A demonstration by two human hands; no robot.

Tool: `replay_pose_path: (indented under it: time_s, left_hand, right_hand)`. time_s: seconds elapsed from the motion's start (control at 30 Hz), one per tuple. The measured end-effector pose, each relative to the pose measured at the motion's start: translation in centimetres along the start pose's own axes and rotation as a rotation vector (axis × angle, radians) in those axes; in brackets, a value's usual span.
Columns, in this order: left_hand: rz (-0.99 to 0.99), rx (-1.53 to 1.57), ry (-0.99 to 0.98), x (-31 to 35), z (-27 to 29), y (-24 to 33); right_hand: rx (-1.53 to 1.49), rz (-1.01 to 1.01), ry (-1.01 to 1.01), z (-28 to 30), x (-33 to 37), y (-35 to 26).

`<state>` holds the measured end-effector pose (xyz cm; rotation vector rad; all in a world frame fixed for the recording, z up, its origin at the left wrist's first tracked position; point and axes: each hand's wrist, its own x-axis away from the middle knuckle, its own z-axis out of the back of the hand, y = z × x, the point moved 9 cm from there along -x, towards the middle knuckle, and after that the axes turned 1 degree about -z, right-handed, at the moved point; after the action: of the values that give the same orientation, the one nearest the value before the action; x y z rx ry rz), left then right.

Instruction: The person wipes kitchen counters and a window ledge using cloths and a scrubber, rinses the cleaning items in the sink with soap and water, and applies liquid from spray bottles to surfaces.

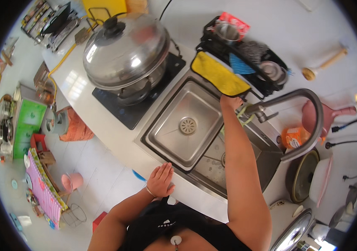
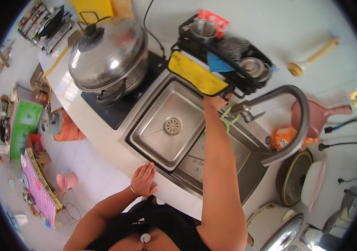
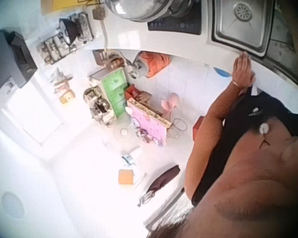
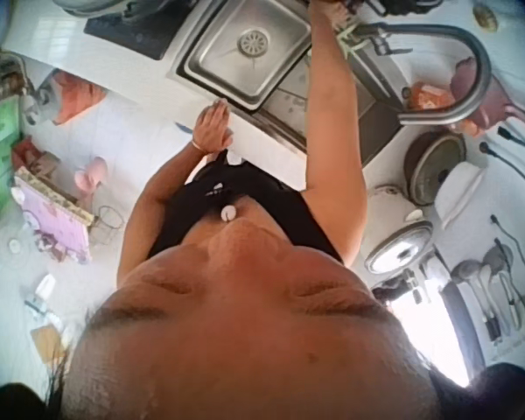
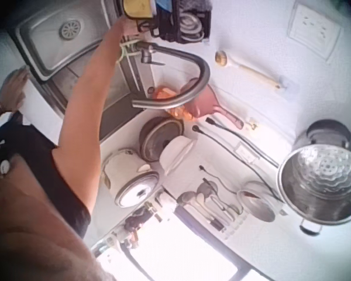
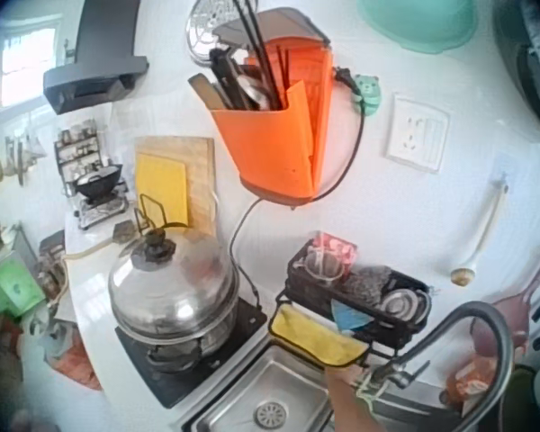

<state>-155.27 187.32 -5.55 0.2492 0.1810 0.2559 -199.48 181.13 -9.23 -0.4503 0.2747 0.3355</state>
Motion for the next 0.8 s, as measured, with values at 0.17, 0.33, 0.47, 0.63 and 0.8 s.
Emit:
replay_pose_path:
  time_s: [0.17, 0.33, 0.47, 0.63, 0.8]
  left_hand:
    - [0.014, 0.041, -0.055, -0.6, 0.1, -0.2]
    - [0.010, 0.047, -0.001, -0.9, 0.7, -0.5]
    - [-0.024, 0.061, -0.011, -1.2, 0.7, -0.4]
    - [0.002, 0.065, 0.029, -0.1, 1.1, -0.7]
    - [-0.028, 0.090, 0.052, 0.3, 1.2, -0.5]
  right_hand:
    - [0.148, 0.372, -0.149, -5.7, -0.5, -10.2]
    - [-0.011, 0.653, -0.176, -8.1, -3.3, -18.1]
    - [-0.254, 0.681, -0.192, -10.7, -2.3, -17.6]
    - [-0.374, 0.672, -0.306, -5.0, 6.2, -20.6]
    - [-0.251, 0.883, -0.198, -1.0, 16.1, -21.8]
